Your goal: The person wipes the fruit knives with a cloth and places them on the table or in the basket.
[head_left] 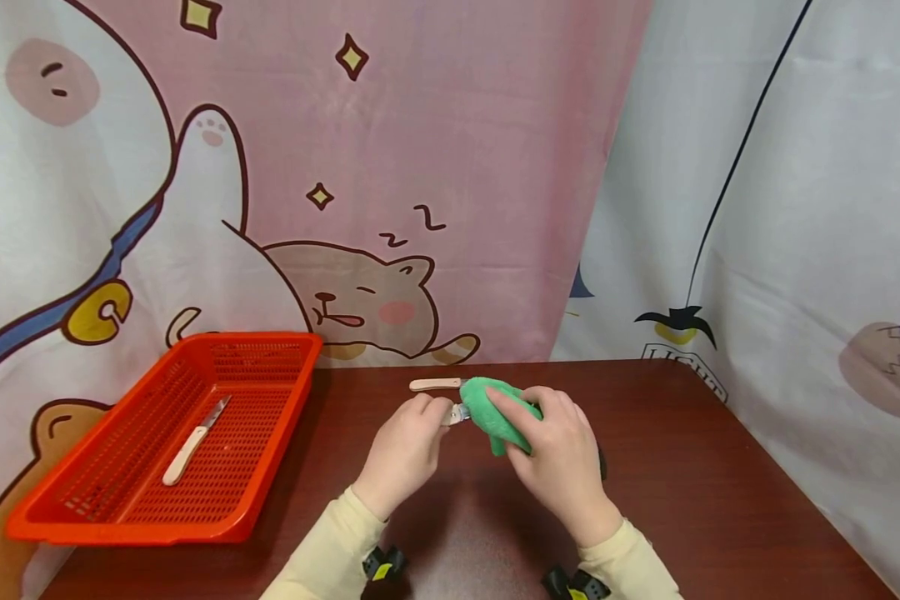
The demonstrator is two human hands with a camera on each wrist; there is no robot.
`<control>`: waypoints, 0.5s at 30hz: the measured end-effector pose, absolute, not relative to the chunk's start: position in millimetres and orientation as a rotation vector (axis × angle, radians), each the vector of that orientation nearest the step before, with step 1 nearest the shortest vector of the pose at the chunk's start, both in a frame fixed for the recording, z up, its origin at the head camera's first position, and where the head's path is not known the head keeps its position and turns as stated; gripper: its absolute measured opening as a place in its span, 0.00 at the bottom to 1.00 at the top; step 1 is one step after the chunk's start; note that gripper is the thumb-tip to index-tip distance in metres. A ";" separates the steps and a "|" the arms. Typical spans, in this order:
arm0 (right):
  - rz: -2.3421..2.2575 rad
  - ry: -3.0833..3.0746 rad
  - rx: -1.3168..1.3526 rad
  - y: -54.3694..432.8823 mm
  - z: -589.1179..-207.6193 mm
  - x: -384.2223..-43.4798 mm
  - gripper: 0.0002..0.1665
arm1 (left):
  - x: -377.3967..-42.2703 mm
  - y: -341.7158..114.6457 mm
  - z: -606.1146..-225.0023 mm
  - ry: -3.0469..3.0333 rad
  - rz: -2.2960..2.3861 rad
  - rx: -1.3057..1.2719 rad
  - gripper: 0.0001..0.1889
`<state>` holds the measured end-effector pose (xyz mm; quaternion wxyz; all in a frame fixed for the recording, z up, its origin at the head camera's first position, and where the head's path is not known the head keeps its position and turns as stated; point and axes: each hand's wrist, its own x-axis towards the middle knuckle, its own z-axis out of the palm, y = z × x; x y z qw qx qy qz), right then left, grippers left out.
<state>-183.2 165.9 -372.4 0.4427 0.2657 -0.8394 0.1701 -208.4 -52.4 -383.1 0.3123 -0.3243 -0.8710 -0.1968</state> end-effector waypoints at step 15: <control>0.327 -2.083 0.649 154.9 -380.6 -183.3 0.39 | -202.2 -46.9 -387.0 -2.213 -0.534 -0.874 0.16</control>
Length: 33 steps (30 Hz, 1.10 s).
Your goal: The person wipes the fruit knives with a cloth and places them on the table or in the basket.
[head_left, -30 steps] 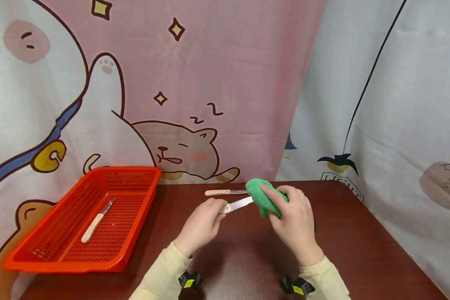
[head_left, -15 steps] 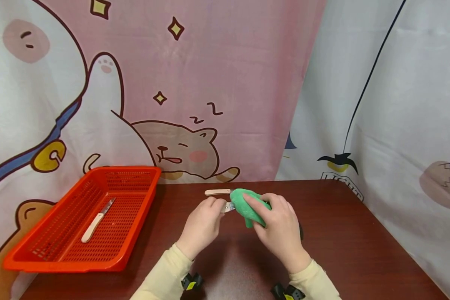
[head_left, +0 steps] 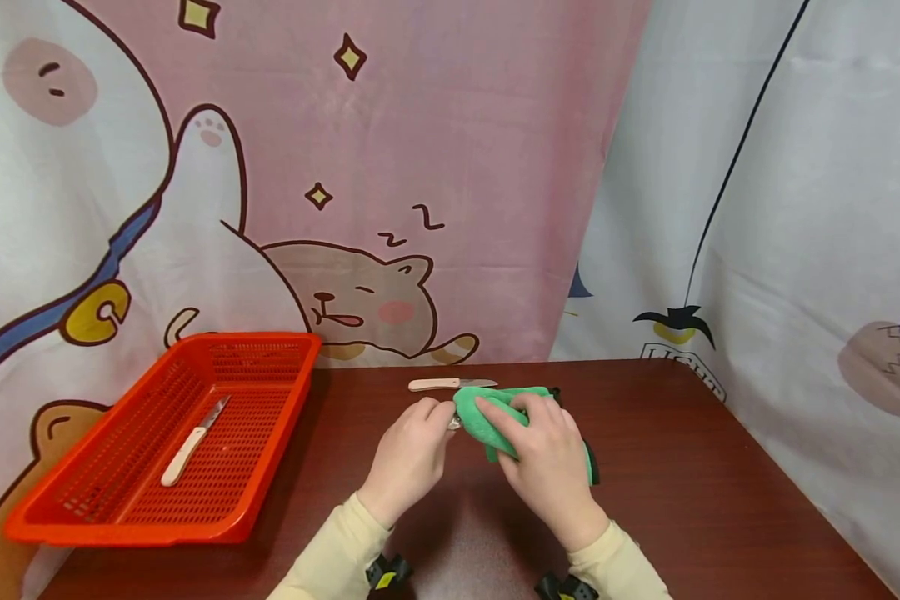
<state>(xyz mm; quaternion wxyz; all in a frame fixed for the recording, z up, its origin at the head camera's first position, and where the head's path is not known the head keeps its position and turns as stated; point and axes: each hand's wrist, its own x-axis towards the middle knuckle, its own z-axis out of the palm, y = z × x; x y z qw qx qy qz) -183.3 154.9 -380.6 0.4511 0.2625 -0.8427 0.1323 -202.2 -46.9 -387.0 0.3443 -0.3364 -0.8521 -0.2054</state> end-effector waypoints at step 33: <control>0.321 -2.132 0.417 196.2 -367.2 -190.2 0.37 | -206.0 -58.7 -383.9 -2.203 -0.663 -0.847 0.20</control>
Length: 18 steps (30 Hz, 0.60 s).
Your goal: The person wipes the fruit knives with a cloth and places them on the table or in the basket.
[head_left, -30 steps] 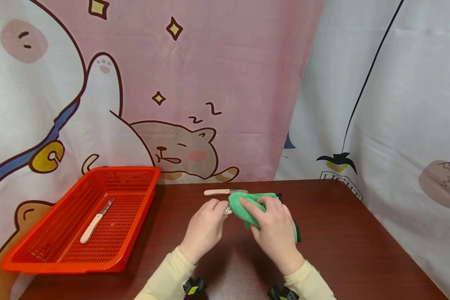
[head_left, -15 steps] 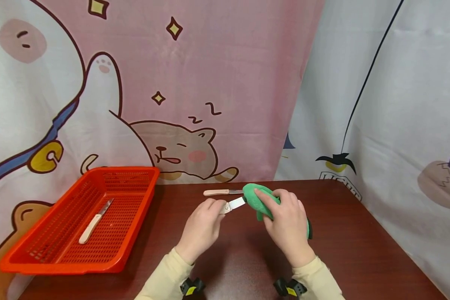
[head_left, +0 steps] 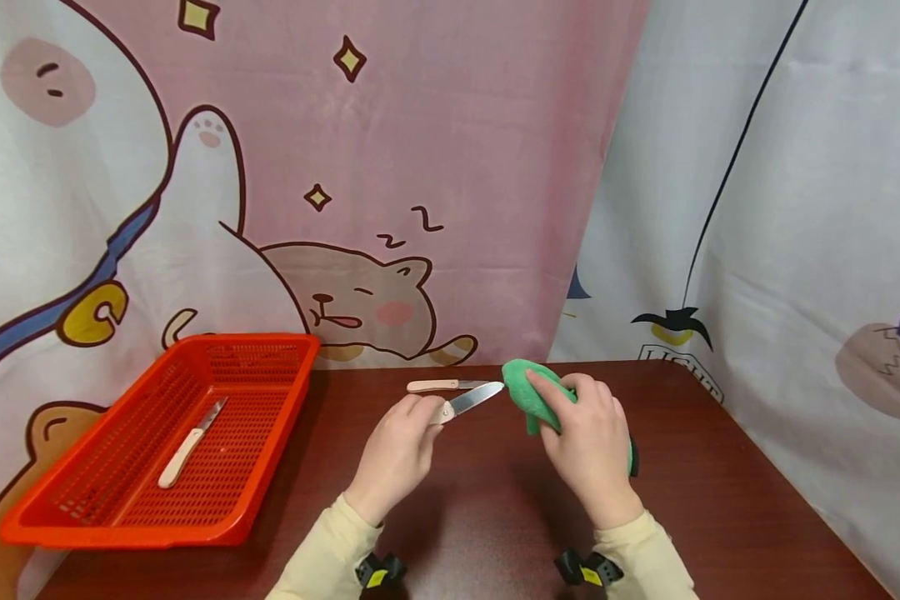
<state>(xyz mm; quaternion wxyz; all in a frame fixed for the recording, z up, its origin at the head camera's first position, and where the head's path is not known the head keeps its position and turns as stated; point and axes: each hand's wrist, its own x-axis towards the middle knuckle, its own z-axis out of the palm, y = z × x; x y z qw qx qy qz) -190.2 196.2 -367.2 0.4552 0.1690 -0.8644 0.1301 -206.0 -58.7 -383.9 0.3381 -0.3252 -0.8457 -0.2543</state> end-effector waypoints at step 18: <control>0.370 -2.064 0.460 188.6 -356.3 -179.3 0.41 | -209.7 -61.6 -386.1 -2.194 -0.696 -0.795 0.19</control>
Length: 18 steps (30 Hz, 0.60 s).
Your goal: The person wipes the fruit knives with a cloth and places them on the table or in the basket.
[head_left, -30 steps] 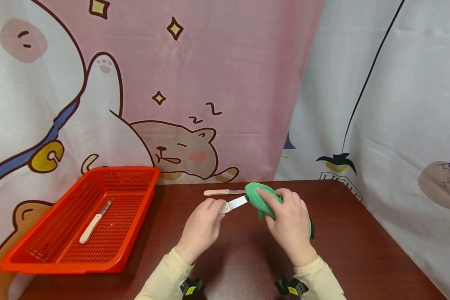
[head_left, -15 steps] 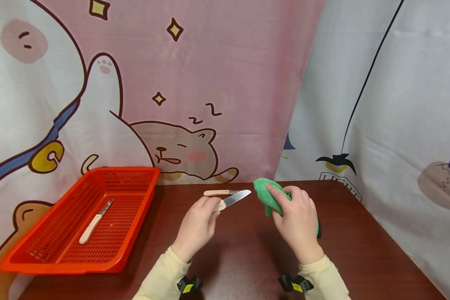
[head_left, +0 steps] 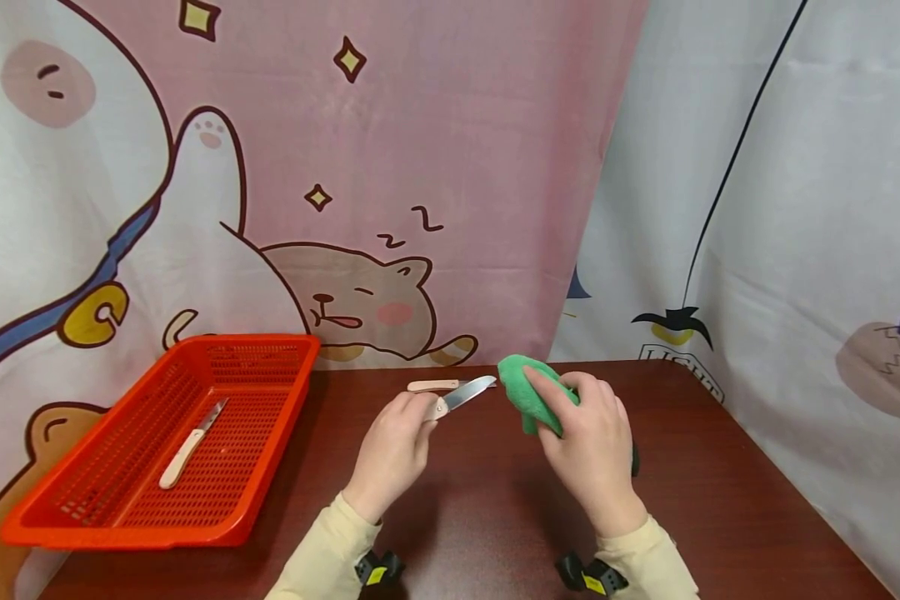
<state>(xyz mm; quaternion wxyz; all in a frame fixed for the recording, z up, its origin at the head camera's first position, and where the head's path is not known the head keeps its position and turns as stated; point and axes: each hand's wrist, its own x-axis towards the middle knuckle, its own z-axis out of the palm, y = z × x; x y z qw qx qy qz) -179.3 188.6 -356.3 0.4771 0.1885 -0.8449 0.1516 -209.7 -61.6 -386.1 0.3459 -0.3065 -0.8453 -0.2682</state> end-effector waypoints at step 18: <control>0.386 -2.063 0.672 152.9 -374.1 -175.9 0.42 | -205.7 -53.9 -390.2 -2.188 -0.659 -0.790 0.19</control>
